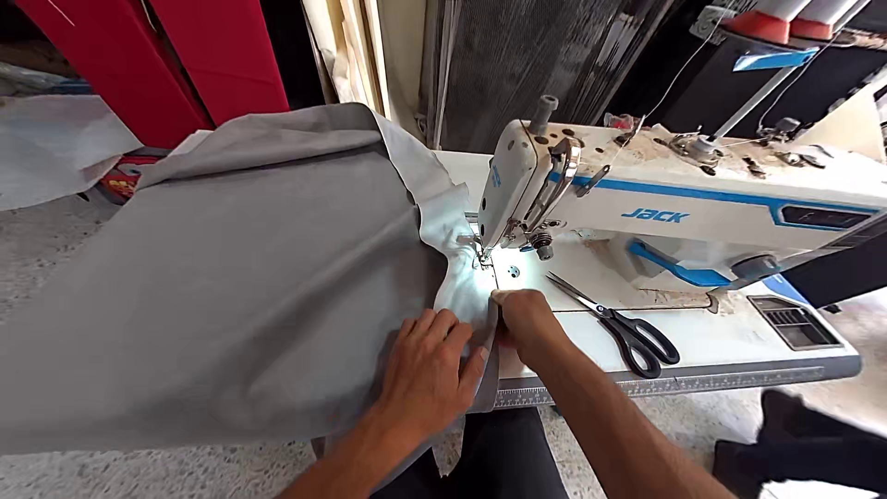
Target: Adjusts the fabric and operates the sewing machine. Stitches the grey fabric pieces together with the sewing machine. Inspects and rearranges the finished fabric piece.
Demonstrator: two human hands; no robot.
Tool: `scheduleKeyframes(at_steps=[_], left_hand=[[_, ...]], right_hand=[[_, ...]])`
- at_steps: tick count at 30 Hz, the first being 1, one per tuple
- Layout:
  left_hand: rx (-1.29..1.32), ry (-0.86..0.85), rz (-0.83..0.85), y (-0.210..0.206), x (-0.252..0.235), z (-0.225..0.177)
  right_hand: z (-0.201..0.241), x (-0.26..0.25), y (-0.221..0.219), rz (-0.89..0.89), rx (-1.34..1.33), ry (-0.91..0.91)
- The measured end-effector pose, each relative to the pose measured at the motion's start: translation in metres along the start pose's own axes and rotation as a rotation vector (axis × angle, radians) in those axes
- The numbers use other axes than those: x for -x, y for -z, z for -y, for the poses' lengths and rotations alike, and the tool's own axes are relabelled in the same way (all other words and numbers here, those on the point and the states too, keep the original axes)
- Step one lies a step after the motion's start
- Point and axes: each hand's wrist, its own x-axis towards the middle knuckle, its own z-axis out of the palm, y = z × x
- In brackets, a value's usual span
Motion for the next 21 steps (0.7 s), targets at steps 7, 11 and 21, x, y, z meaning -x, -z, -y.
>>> scheduleKeyframes(at_steps=[7,11,21], left_hand=[[-0.047,0.214,0.188,0.013,-0.006,-0.037],[-0.032,0.283,0.431,0.027,-0.011,-0.05],[-0.033,0.192,-0.066,0.05,0.008,-0.04]], right_hand=[[-0.027,0.028,0.011,0.09,-0.261,-0.083],[-0.028,0.028,0.013,0.13,-0.262,-0.076],[-0.037,0.025,0.01,0.146,-0.039,0.019]])
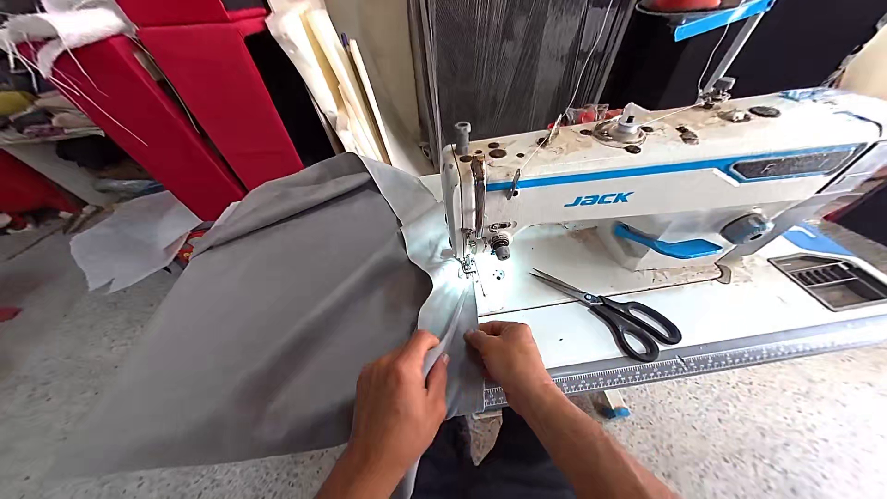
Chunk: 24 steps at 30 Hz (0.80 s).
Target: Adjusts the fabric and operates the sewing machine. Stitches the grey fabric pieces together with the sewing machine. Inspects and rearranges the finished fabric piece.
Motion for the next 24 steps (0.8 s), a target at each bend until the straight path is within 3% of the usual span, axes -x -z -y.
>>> scheduleKeyframes(at_steps=[5,13,16,21,24], left_hand=[[-0.275,-0.289,0.009,-0.024,0.022,-0.015],[-0.342,-0.297,-0.037,-0.037,0.032,-0.016],[-0.295,-0.299,-0.028,-0.037,0.033,-0.016],[0.106,0.012,0.071,-0.004,-0.013,0.019],[-0.018,0.161,0.088,-0.017,-0.069,0.066]], right_hand=[[-0.001,0.004,0.002,0.008,-0.045,0.002],[0.0,0.006,0.001,-0.036,-0.217,-0.06],[0.0,0.005,0.0,-0.049,-0.095,-0.045],[0.002,0.003,-0.003,-0.094,0.06,-0.018],[0.003,0.005,-0.005,-0.118,0.1,-0.011]])
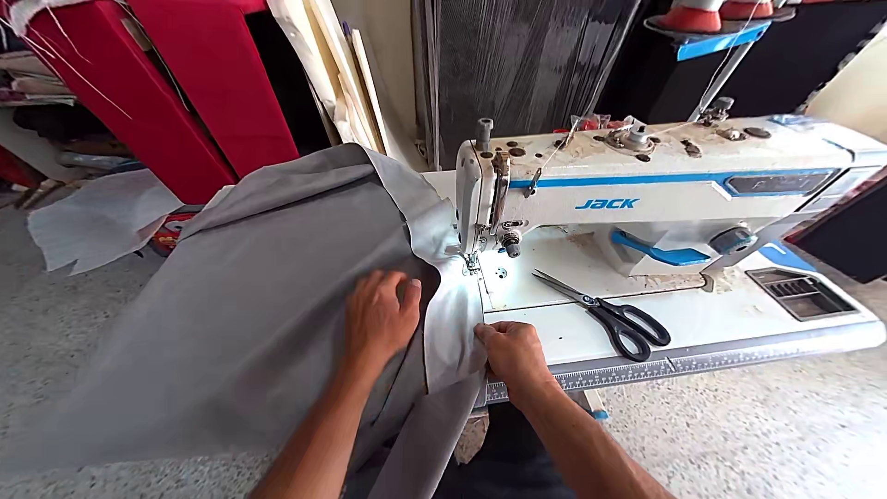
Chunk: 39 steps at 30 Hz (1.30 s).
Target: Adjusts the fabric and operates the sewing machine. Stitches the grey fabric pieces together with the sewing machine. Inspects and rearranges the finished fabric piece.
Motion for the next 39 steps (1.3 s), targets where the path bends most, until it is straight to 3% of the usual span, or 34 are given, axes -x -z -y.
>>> scheduleKeyframes(at_steps=[3,8,18,21,24,26,29,32,39], left_hand=[[-0.212,0.008,0.137,-0.024,-0.04,0.034],[-0.21,-0.149,0.266,-0.018,-0.097,0.073],[-0.287,-0.413,0.356,-0.023,-0.177,0.091],[-0.25,-0.409,0.156,-0.022,-0.163,0.079],[-0.046,-0.283,-0.105,0.001,-0.13,0.043],[0.068,-0.295,-0.165,0.012,-0.096,0.016],[0.19,-0.568,-0.065,0.003,-0.05,-0.009],[0.201,-0.809,0.071,-0.028,-0.038,-0.007],[0.354,-0.842,0.226,-0.053,-0.048,0.014]], right_hand=[[0.001,0.0,-0.001,-0.028,0.035,0.015],[0.002,-0.003,-0.002,-0.042,0.031,0.009],[0.005,0.0,-0.011,-0.063,0.056,0.001],[0.005,0.002,-0.013,-0.064,0.062,-0.013],[0.006,0.002,-0.013,-0.056,0.065,-0.014],[0.004,0.002,-0.013,-0.05,0.057,-0.018],[0.002,0.002,-0.012,-0.039,0.042,-0.011],[0.002,0.002,-0.012,-0.034,0.035,-0.004],[0.005,0.002,-0.01,-0.016,0.049,-0.023]])
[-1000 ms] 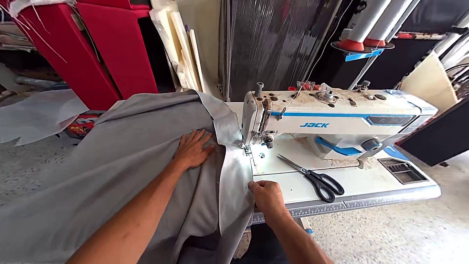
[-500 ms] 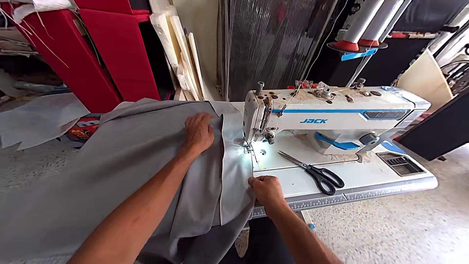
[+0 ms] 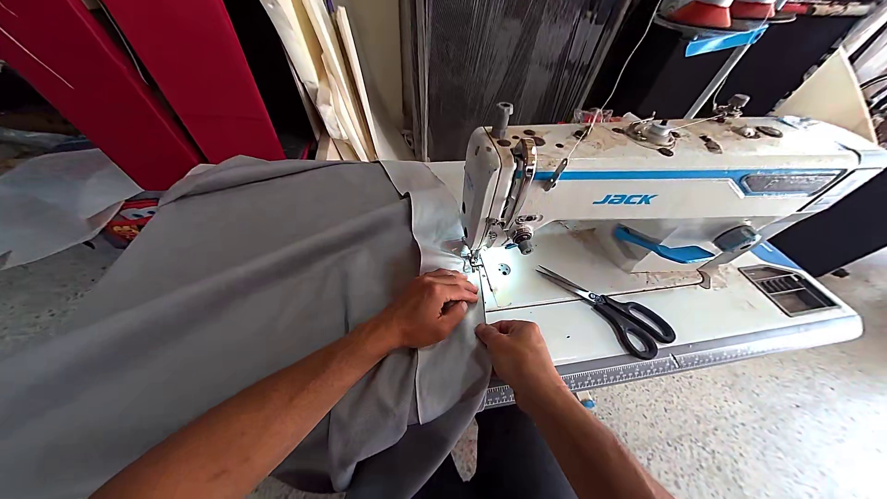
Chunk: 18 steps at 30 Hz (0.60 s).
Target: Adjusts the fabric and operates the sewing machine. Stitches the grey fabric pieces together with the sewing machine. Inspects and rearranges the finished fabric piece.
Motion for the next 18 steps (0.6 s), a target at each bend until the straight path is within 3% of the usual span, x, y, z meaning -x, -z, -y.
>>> scheduleKeyframes(at_steps=[4,9,11,18], left_hand=[[0.021,-0.005,0.017,0.007,-0.015,0.009],[-0.114,-0.113,0.339,0.024,-0.044,0.004],[-0.13,-0.101,0.393,0.024,-0.048,0.002],[-0.095,-0.17,0.3,0.011,-0.05,0.011]], right_hand=[[0.001,-0.001,0.001,0.009,-0.04,0.007],[-0.003,0.0,0.0,0.007,-0.103,0.03],[-0.004,0.001,0.001,0.007,-0.099,0.034],[-0.002,0.001,0.002,0.009,-0.107,0.027]])
